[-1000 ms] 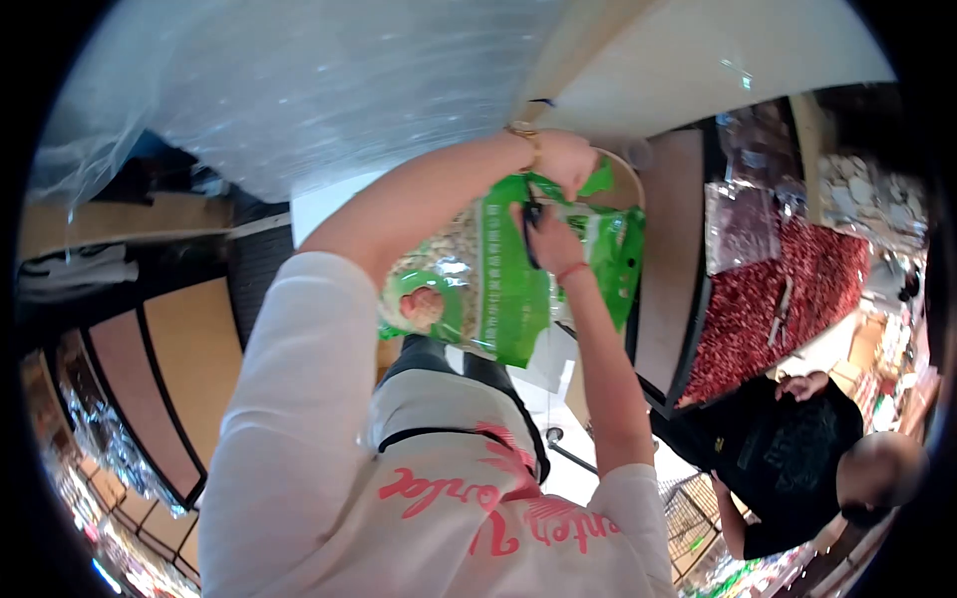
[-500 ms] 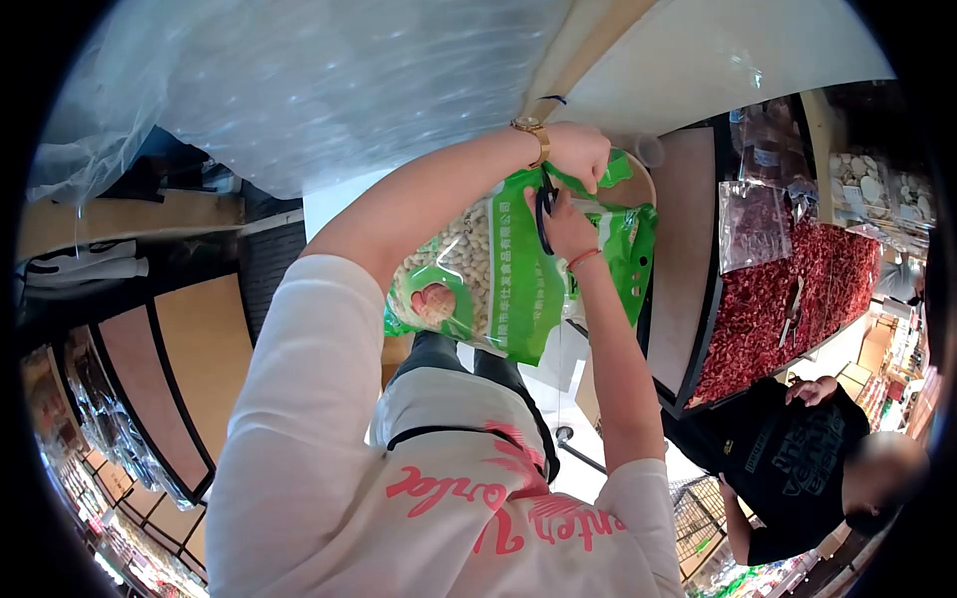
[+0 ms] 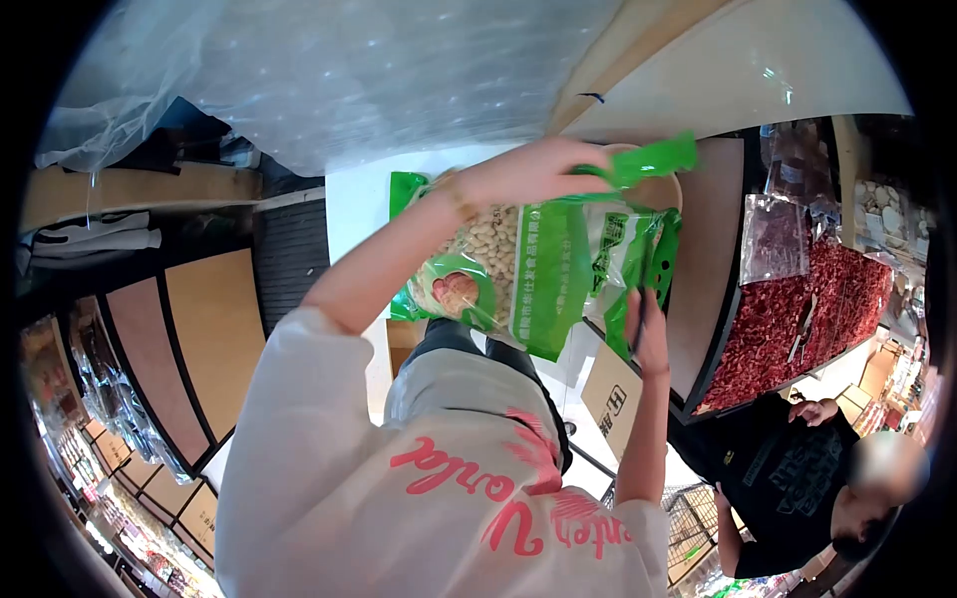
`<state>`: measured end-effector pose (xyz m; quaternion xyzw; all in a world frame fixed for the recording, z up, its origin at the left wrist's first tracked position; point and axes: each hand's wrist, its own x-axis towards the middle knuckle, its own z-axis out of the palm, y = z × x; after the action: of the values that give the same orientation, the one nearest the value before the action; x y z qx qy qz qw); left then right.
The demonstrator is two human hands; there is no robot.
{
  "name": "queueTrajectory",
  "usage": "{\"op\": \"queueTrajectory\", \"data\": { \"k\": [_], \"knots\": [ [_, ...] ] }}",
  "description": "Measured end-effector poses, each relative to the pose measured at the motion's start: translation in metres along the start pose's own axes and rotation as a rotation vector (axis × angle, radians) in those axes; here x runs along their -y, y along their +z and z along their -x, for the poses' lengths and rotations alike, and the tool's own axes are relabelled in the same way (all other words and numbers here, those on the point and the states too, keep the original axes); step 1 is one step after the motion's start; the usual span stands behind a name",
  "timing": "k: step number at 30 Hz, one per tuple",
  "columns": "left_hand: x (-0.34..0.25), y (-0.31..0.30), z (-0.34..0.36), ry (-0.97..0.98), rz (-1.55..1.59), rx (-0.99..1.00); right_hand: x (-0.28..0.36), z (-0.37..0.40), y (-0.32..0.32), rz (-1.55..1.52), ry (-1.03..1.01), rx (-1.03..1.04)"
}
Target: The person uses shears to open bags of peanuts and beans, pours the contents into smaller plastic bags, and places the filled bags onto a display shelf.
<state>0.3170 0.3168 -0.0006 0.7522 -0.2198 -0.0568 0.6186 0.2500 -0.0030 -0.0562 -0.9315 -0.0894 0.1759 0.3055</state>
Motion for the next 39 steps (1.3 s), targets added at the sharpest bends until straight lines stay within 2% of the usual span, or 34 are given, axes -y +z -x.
{"op": "queueTrajectory", "data": {
  "k": [1, 2, 4, 6, 8, 10, 12, 14, 16, 17, 18, 20, 23, 26, 28, 30, 32, 34, 36, 38, 39],
  "knots": [
    [0.002, -0.010, 0.033, -0.181, 0.128, -0.052, -0.019, 0.027, 0.003, -0.082, 0.041, -0.040],
    [0.033, -0.013, 0.071, -0.265, 0.152, -0.182, 0.000, 0.054, -0.008, -0.278, 0.258, 0.037],
    [0.057, -0.014, 0.151, -0.478, 0.284, -0.496, -0.015, 0.100, -0.004, -0.479, 0.300, -0.028],
    [0.088, 0.003, 0.225, -0.566, 0.402, -0.793, -0.031, 0.135, 0.004, -0.599, 0.416, -0.073],
    [0.157, 0.029, 0.317, -0.738, 0.436, -0.934, -0.045, 0.159, 0.019, -0.770, 0.502, -0.136],
    [0.193, 0.058, 0.378, -0.993, 0.550, -0.995, -0.052, 0.172, 0.026, -0.787, 0.468, -0.028],
    [0.241, 0.092, 0.428, -1.285, 0.398, -1.033, -0.048, 0.173, 0.030, -0.762, 0.491, 0.025],
    [0.252, 0.109, 0.447, -1.312, 0.369, -1.061, -0.045, 0.171, 0.034, -0.772, 0.477, 0.070],
    [0.243, 0.107, 0.436, -1.446, 0.134, -1.034, -0.043, 0.172, 0.036, -0.724, 0.479, 0.090],
    [0.227, 0.100, 0.420, -1.450, -0.002, -1.034, -0.039, 0.172, 0.038, -0.763, 0.481, 0.097],
    [0.223, 0.098, 0.417, -1.462, 0.018, -1.045, -0.041, 0.174, 0.039, -0.757, 0.509, 0.107],
    [0.224, 0.092, 0.413, -1.403, -0.184, -0.943, -0.036, 0.172, 0.039, -0.647, 0.446, 0.182],
    [0.213, 0.082, 0.398, -1.394, -0.330, -0.991, -0.025, 0.169, 0.036, -0.556, 0.415, 0.242],
    [0.207, 0.075, 0.399, -1.315, -0.345, -0.976, -0.020, 0.160, 0.029, -0.544, 0.379, 0.250],
    [0.205, 0.079, 0.403, -1.302, -0.355, -0.975, -0.043, 0.161, 0.027, -0.643, 0.400, 0.196],
    [0.203, 0.083, 0.405, -1.020, -0.742, -1.104, -0.040, 0.156, 0.029, -0.643, 0.407, 0.144],
    [0.189, 0.089, 0.391, -1.004, -0.688, -1.102, -0.030, 0.154, 0.035, -0.630, 0.341, 0.082],
    [0.177, 0.095, 0.360, -0.828, -0.440, -1.147, -0.048, 0.155, 0.041, -0.596, 0.319, 0.073],
    [0.141, 0.097, 0.305, -0.670, -0.341, -0.974, -0.031, 0.155, 0.042, -0.379, 0.287, 0.043],
    [0.115, 0.105, 0.249, -0.461, -0.300, -0.788, -0.034, 0.160, 0.045, -0.444, 0.406, 0.028],
    [0.099, 0.104, 0.218, -0.421, -0.284, -0.741, -0.047, 0.163, 0.051, -0.533, 0.254, 0.004]
  ]
}}
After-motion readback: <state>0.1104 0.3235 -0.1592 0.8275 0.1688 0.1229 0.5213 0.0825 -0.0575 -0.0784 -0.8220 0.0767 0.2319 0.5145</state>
